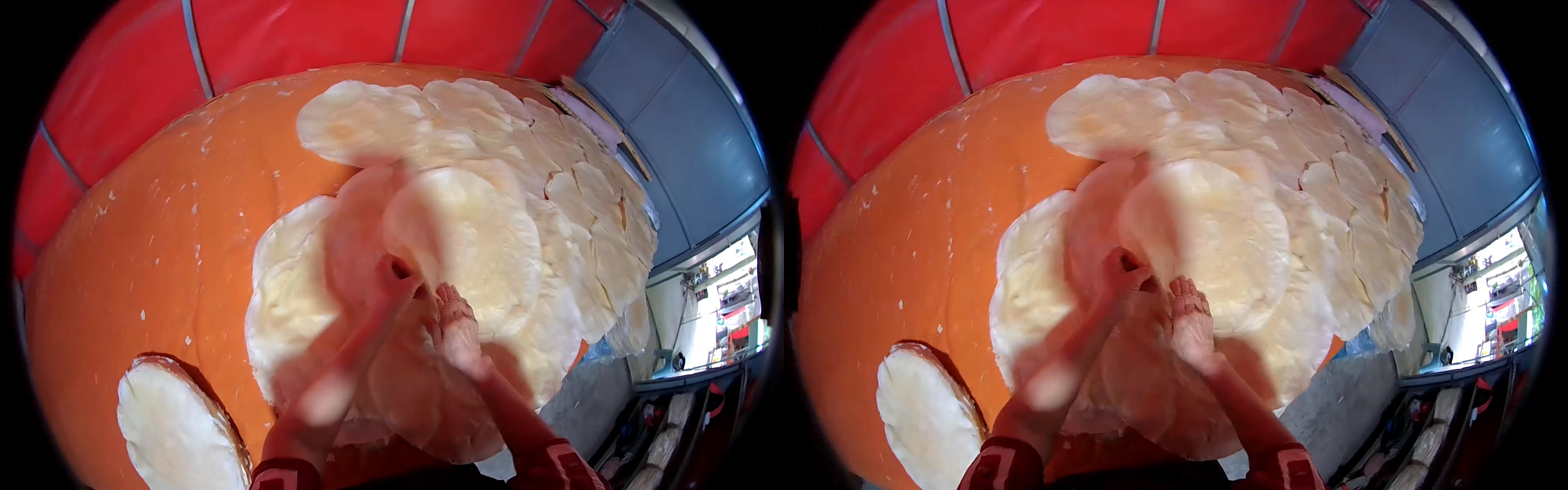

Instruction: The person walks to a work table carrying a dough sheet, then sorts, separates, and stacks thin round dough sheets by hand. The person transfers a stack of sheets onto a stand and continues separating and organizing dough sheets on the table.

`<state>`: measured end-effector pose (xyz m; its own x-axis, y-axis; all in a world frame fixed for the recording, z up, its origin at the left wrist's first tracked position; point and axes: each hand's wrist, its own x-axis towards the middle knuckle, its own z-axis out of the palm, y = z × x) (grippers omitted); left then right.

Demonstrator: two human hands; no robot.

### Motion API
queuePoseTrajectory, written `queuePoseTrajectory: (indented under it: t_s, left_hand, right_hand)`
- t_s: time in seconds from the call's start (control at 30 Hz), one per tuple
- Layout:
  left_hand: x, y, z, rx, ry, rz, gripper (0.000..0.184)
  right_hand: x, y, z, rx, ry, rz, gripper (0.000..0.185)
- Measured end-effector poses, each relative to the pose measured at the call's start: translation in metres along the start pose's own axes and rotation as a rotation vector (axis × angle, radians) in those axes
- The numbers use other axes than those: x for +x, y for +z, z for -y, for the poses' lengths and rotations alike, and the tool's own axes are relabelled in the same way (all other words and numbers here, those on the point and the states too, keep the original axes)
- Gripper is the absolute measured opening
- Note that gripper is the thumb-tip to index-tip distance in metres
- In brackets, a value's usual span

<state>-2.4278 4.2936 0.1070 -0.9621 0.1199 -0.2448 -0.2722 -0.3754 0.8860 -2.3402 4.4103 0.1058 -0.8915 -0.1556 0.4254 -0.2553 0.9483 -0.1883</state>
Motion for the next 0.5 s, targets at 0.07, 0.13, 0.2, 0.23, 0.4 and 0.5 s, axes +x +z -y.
queuePoseTrajectory:
  t_s: [0.07,0.13,0.2,0.23,0.4,0.5]
  left_hand:
    - [0.007,0.001,0.002,0.107,0.125,0.059,0.018]
    - [0.007,-0.004,0.004,0.048,0.081,0.074,0.018]
    - [0.013,-0.019,0.003,0.390,0.241,-0.022,0.020]
    - [0.022,-0.039,0.007,0.787,0.447,-0.143,0.022]
    - [0.026,-0.085,-0.023,1.117,-0.006,-0.346,0.036]
    - [0.049,-0.103,-0.011,1.009,0.130,-0.417,0.040]
  right_hand:
    - [0.002,0.002,0.003,0.038,0.074,-0.027,0.040]
    - [0.004,0.014,-0.013,0.020,0.093,-0.088,0.046]
    - [0.025,-0.003,-0.037,0.266,0.257,0.067,0.048]
    - [0.038,-0.015,-0.052,0.378,0.357,0.139,0.051]
    - [0.140,-0.142,-0.117,-0.044,0.181,-0.224,0.011]
    - [0.162,-0.190,-0.061,-0.178,0.207,-0.077,0.022]
